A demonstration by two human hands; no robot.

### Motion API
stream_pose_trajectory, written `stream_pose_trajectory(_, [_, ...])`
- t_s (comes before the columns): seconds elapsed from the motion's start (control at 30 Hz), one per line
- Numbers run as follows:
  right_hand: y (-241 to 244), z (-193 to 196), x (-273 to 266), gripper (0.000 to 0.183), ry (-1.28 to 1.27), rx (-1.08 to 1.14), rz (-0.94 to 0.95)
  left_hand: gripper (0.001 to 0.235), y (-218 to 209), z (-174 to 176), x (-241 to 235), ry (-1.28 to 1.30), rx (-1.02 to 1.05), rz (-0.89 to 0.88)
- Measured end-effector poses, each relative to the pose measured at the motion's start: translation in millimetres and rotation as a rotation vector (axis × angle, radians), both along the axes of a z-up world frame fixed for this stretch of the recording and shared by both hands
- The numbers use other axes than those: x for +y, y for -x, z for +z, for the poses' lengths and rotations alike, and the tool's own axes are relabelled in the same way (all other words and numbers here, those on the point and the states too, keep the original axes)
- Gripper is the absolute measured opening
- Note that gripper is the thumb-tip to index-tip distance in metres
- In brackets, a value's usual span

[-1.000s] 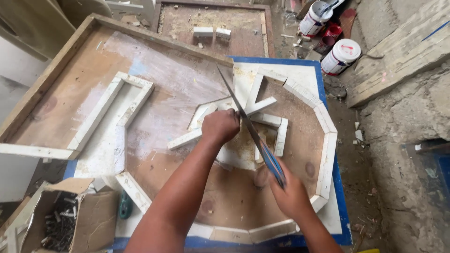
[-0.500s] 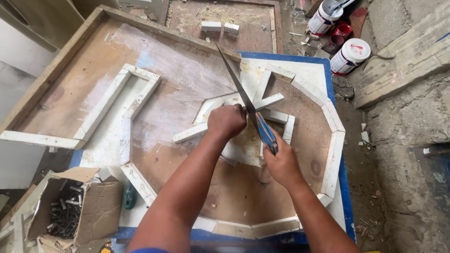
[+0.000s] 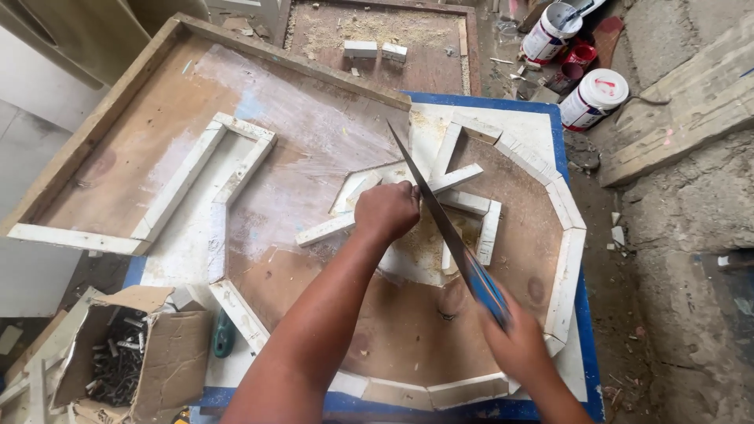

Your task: Assembling a wooden mold structure by cutting and fitting wooden strips into a predefined shape.

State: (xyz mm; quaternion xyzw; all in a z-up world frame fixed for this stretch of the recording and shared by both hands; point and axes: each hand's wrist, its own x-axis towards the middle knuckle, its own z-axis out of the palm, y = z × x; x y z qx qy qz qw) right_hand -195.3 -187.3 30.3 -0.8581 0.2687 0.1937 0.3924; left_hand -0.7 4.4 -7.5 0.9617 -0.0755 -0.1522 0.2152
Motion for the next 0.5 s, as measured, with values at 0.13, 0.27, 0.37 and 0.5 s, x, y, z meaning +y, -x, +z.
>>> stream_pose_trajectory(0.13, [-79,-2,45,0.056,-0.139,-0.379,0.139,0.053,1,-2,2,-0.032,-0.041,-0.008])
stream_pose_trajectory(0.27, [-13,15,17,0.057,-0.091,-0.304,0.134,0.053,-2,5,0,-0.007,0.018,-0.009])
stream_pose_trajectory(0.37, [57,-25,-39,0.062,-0.029,-0.079,0.049,0.053,-3,-1,4,-0.005,0.007,-0.01])
stream_pose_trajectory(0.5, [82,-12,-58,0.069,0.045,0.387,-0.089,0.051,1,4,4,0.001,0.032,-0.001])
